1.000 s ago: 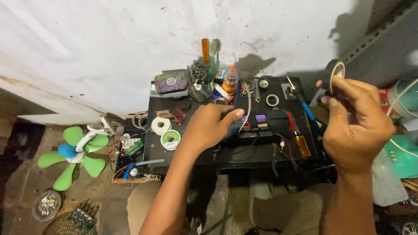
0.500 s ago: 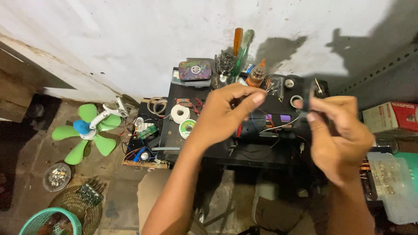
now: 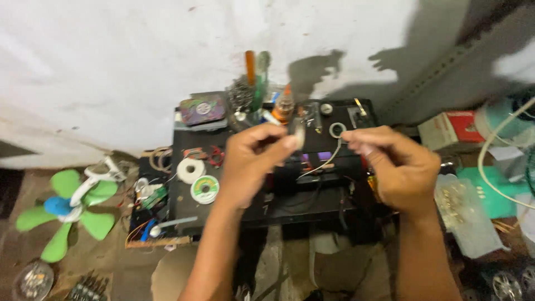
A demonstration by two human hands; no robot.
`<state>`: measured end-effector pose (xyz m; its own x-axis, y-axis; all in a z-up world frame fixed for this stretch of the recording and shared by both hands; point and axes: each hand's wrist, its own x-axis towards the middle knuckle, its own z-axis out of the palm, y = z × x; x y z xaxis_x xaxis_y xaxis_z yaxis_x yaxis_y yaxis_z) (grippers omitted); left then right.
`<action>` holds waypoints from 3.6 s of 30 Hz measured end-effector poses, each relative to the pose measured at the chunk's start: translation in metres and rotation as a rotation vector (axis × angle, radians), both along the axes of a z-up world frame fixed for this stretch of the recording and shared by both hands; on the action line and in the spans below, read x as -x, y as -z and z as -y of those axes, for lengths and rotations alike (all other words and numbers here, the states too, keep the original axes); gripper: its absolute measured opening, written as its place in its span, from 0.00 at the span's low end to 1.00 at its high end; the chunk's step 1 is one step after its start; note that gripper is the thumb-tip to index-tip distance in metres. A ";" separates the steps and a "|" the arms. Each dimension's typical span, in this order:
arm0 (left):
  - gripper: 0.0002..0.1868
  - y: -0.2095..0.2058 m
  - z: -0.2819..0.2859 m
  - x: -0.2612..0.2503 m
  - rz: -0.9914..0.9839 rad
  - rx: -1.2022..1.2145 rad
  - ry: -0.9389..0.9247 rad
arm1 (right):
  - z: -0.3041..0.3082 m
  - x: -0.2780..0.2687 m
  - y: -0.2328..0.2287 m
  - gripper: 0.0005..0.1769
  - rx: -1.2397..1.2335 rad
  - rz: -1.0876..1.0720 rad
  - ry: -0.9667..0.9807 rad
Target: The person works on a cylindrical electronic device, twisting wires and securing connections with black electrical tape. They handle the device, wires, and tape, wrapping the tape around the wires and the body of the device.
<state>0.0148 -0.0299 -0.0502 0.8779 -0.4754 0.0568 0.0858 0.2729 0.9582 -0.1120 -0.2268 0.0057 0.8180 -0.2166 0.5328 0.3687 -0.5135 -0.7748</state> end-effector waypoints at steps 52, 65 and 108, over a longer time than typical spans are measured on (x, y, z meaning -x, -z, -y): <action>0.05 -0.016 -0.121 -0.037 -0.026 0.368 -0.418 | 0.087 -0.023 0.066 0.41 -0.129 -1.027 0.175; 0.07 -0.019 -0.164 -0.034 -0.126 0.347 -0.511 | 0.063 -0.028 0.043 0.50 0.096 -1.270 0.171; 0.11 -0.002 -0.139 -0.053 -0.212 0.331 -0.525 | 0.086 0.022 0.065 0.58 -0.222 -0.948 -0.008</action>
